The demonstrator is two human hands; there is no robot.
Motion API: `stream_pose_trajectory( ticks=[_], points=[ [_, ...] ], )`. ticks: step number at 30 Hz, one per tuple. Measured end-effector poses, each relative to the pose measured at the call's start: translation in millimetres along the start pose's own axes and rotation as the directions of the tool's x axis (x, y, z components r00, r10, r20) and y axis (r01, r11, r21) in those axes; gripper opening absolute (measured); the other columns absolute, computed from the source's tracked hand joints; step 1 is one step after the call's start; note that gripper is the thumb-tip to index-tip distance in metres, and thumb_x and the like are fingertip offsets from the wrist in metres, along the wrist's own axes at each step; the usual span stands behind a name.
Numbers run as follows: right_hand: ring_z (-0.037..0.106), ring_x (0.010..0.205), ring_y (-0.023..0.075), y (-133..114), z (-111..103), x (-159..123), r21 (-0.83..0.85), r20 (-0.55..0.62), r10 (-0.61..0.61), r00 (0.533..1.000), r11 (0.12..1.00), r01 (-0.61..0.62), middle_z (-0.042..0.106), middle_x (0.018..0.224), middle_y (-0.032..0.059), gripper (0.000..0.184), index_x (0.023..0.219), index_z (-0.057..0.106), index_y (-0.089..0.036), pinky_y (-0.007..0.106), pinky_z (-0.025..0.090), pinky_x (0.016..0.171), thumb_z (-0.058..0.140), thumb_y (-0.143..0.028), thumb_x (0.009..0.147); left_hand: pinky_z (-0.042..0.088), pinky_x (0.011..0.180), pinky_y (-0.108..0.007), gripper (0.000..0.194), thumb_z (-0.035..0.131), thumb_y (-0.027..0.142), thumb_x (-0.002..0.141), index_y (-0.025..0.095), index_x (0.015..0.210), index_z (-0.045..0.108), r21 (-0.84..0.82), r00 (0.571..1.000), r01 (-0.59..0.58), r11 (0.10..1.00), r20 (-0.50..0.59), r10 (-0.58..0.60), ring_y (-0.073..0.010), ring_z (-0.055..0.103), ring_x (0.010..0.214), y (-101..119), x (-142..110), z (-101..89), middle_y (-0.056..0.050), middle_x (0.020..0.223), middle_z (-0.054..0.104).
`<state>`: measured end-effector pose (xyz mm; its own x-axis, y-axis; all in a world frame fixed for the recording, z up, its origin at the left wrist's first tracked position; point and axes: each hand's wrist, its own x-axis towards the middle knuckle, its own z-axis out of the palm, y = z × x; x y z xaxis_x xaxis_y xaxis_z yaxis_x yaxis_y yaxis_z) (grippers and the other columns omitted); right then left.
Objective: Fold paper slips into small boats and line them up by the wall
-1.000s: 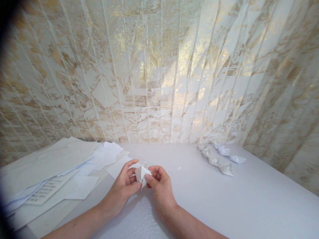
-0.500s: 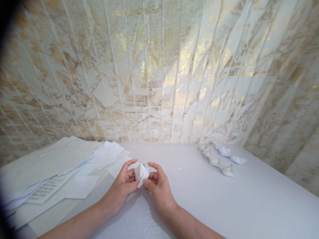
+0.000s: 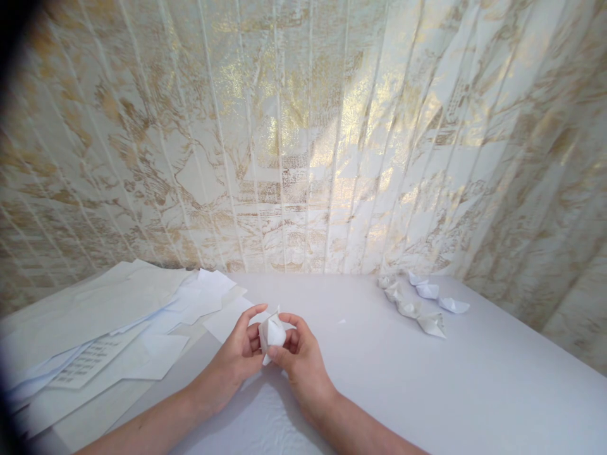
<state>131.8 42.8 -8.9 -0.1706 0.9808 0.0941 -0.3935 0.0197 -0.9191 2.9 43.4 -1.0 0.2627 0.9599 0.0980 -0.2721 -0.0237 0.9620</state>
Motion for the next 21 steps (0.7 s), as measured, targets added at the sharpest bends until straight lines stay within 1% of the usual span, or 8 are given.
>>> stream_pose_trajectory(
  ticks=[3, 6, 10, 13, 15, 18, 20, 21],
  points=[
    [0.053, 0.061, 0.0125, 1.7, -1.4, 1.7, -0.023, -0.063, -0.031, 0.998, 0.999, 0.029, 0.057, 0.064, -0.0050, 0.043, 0.099, 0.050, -0.019, 0.025, 0.037, 0.060, 0.071, -0.020, 0.062, 0.038, 0.078, -0.029, 0.069, 0.058, 0.004, 0.062, 0.025, 0.118, 0.026, -0.071, 0.997, 0.001, 0.998, 0.073, 0.004, -0.0179, 0.054, 0.091, -1.8, -0.9, -0.4, -0.003, 0.098, 0.057],
    [0.052, 0.063, 0.0127, 2.5, -2.2, 1.8, -0.032, -0.081, -0.046, 0.996, 0.999, 0.044, 0.056, 0.064, -0.0052, 0.044, 0.100, 0.049, -0.019, 0.025, 0.037, 0.061, 0.071, -0.019, 0.062, 0.037, 0.078, -0.029, 0.066, 0.057, 0.004, 0.064, 0.024, 0.119, 0.027, -0.091, 0.999, 0.004, 0.996, 0.047, 0.001, -0.0167, 0.054, 0.089, -2.5, -0.5, -1.8, -0.002, 0.093, 0.059],
    [0.051, 0.062, 0.0120, 0.2, -3.0, 0.4, -0.041, -0.063, -0.063, 0.996, 0.997, 0.061, 0.057, 0.065, -0.0051, 0.046, 0.103, 0.048, -0.020, 0.024, 0.036, 0.060, 0.071, -0.019, 0.063, 0.038, 0.067, -0.025, 0.062, 0.058, 0.006, 0.066, 0.022, 0.118, 0.030, -0.015, 0.999, 0.028, 0.999, -0.046, -0.029, -0.0133, 0.054, 0.073, -1.5, 1.6, -4.9, 0.001, 0.078, 0.061],
    [0.053, 0.063, 0.0126, -3.2, -3.3, 0.7, 0.005, -0.038, -0.067, 0.997, 0.998, 0.068, 0.059, 0.069, -0.0034, 0.045, 0.103, 0.049, -0.021, 0.026, 0.037, 0.061, 0.071, -0.021, 0.064, 0.035, 0.056, -0.022, 0.064, 0.058, 0.004, 0.063, 0.022, 0.118, 0.031, 0.019, 0.997, 0.049, 0.999, -0.054, -0.048, -0.0120, 0.052, 0.066, -0.8, 2.4, -5.9, 0.001, 0.075, 0.062],
    [0.054, 0.062, 0.0133, -5.0, -2.8, 1.4, 0.036, -0.011, -0.072, 0.997, 0.997, 0.073, 0.059, 0.067, -0.0030, 0.039, 0.096, 0.053, -0.020, 0.027, 0.039, 0.061, 0.072, -0.022, 0.062, 0.033, 0.048, -0.020, 0.065, 0.057, 0.003, 0.060, 0.022, 0.118, 0.033, 0.009, 0.998, 0.062, 0.998, -0.031, -0.062, -0.0115, 0.050, 0.061, -0.3, 2.5, -5.4, 0.002, 0.073, 0.061],
    [0.052, 0.059, 0.0125, -5.9, -1.8, 2.6, 0.043, 0.009, -0.093, 0.996, 0.995, 0.093, 0.055, 0.064, -0.0038, 0.029, 0.085, 0.057, -0.018, 0.026, 0.039, 0.058, 0.073, -0.022, 0.060, 0.035, 0.047, -0.019, 0.062, 0.055, 0.002, 0.055, 0.023, 0.111, 0.040, -0.106, 0.995, 0.103, 0.989, 0.005, -0.103, -0.0120, 0.051, 0.062, 1.6, 2.7, -4.8, 0.001, 0.074, 0.061],
    [0.051, 0.059, 0.0118, -5.7, -1.7, 3.0, 0.021, 0.018, -0.120, 0.993, 0.993, 0.120, 0.053, 0.063, -0.0045, 0.027, 0.084, 0.058, -0.019, 0.025, 0.039, 0.057, 0.072, -0.022, 0.062, 0.040, 0.050, -0.020, 0.051, 0.055, 0.006, 0.054, 0.022, 0.102, 0.045, -0.197, 0.989, 0.144, 0.970, 0.018, -0.143, -0.0132, 0.053, 0.066, 4.1, 3.3, -5.8, 0.001, 0.075, 0.060],
    [0.051, 0.061, 0.0120, -5.4, -2.0, 3.2, 0.002, 0.031, -0.134, 0.991, 0.991, 0.133, 0.053, 0.064, -0.0045, 0.026, 0.085, 0.058, -0.019, 0.025, 0.039, 0.058, 0.071, -0.021, 0.063, 0.041, 0.051, -0.021, 0.044, 0.056, 0.011, 0.056, 0.021, 0.098, 0.047, -0.224, 0.986, 0.164, 0.961, 0.023, -0.163, -0.0136, 0.053, 0.066, 5.4, 3.8, -6.7, 0.000, 0.075, 0.060]
  ],
)
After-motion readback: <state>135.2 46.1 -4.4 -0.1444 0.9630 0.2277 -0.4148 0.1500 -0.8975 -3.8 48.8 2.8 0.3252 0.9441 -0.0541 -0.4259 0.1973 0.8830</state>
